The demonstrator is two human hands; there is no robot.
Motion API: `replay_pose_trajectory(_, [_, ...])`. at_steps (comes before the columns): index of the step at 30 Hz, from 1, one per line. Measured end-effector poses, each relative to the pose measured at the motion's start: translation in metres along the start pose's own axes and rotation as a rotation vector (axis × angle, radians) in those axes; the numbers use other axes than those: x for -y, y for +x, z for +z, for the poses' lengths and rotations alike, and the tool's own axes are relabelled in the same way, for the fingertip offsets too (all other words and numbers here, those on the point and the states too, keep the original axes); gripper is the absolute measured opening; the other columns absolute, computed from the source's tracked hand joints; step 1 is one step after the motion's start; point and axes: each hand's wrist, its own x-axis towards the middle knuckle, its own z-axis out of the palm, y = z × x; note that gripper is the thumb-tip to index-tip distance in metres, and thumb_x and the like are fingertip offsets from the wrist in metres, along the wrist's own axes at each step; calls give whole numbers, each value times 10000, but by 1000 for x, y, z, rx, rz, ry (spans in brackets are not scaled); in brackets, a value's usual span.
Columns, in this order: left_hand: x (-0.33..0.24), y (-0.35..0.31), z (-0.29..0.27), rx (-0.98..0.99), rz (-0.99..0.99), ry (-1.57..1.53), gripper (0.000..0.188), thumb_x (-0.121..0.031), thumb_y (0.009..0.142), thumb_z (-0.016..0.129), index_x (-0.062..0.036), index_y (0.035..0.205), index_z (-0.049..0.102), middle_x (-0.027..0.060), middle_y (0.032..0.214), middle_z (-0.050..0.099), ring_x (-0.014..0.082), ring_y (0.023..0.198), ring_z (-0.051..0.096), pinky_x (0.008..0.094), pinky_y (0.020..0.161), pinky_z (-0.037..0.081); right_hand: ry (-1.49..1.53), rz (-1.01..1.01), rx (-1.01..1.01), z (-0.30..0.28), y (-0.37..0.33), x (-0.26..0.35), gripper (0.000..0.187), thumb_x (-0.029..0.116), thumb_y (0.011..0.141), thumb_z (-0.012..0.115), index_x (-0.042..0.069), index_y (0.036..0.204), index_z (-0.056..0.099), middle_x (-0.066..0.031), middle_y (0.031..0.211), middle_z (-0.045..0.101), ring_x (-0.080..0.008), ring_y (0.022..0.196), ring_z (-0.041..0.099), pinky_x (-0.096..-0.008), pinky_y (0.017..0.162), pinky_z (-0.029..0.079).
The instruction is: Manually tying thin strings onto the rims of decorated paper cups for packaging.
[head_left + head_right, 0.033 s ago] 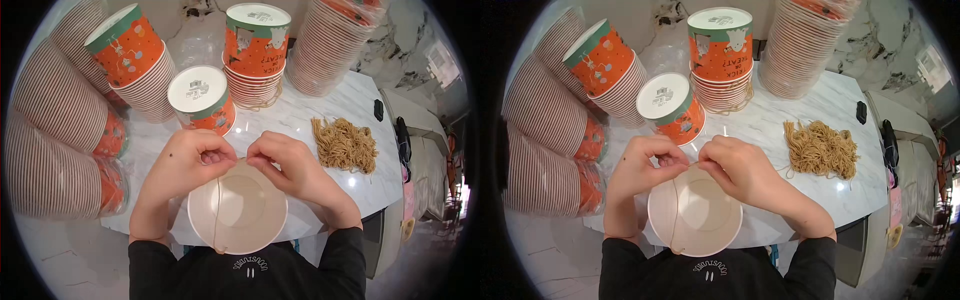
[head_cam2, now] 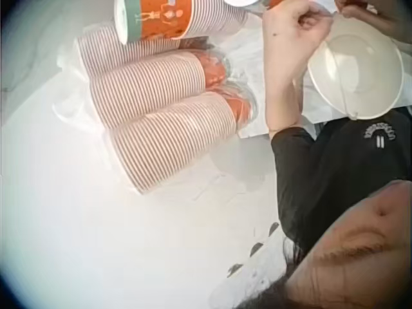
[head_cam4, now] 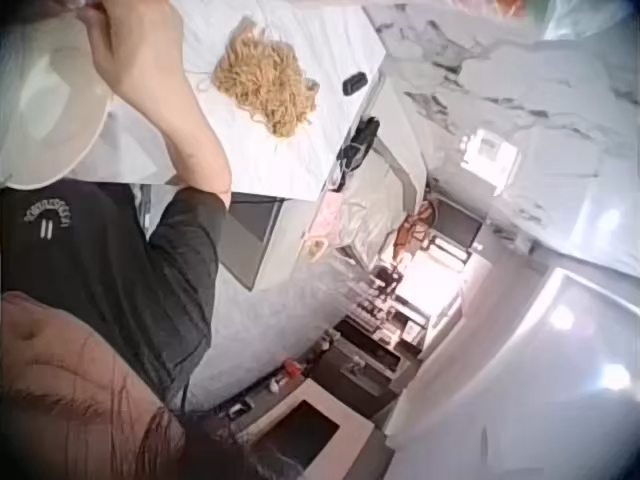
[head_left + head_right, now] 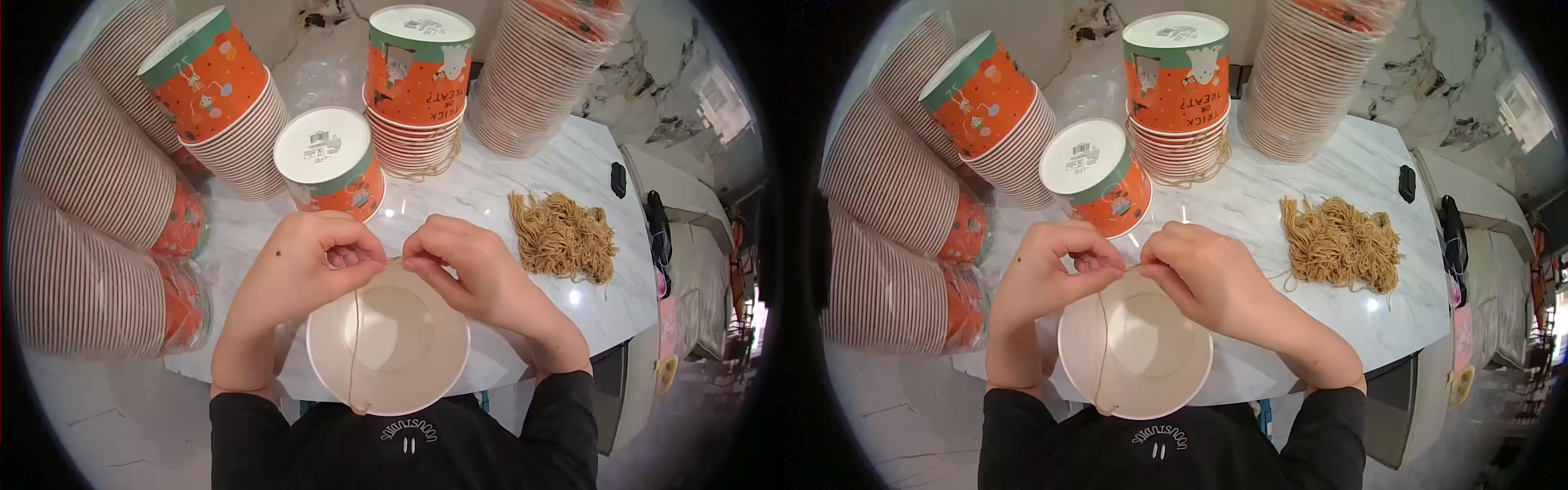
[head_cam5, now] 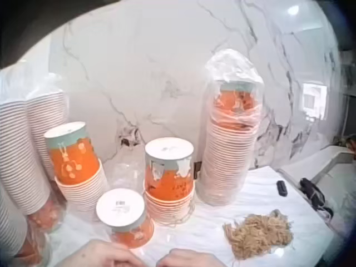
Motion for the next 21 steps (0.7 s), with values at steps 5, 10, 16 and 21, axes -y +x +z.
replay_pose_trajectory(5, [0, 0, -2, -15, -2, -9, 101, 7, 809, 782, 7, 904, 745, 31, 790, 693, 82, 724, 613, 244, 678, 495, -30, -42, -28, -1, 0, -1, 91, -3, 889, 697, 0, 973, 663, -125, 861, 634, -302, 790, 636, -375, 710, 508])
replay_pose_trajectory(10, [0, -1, -3, -12, 10, -8, 84, 20, 822, 741, 17, 894, 696, 24, 807, 685, 77, 740, 608, 238, 695, 497, -9, -46, -22, -2, 1, 2, 82, -5, 890, 696, 2, 961, 657, -120, 853, 633, -299, 795, 632, -372, 714, 507])
replay_pose_trajectory(16, [-2, 0, -1, -40, -81, -64, 46, 11, 818, 682, 10, 844, 644, -24, 771, 627, 43, 684, 536, 212, 666, 482, -34, -72, -42, -2, 2, 2, 73, 0, 891, 703, 5, 945, 655, -114, 849, 631, -291, 795, 628, -370, 706, 504])
replay_pose_trajectory(21, [-7, -4, 1, -69, -117, -276, 85, 30, 850, 686, 6, 922, 648, -25, 816, 663, 34, 719, 593, 199, 669, 482, -99, -109, -118, -1, 3, 4, 150, -18, 855, 739, 20, 992, 690, -105, 879, 642, -265, 810, 641, -356, 703, 515])
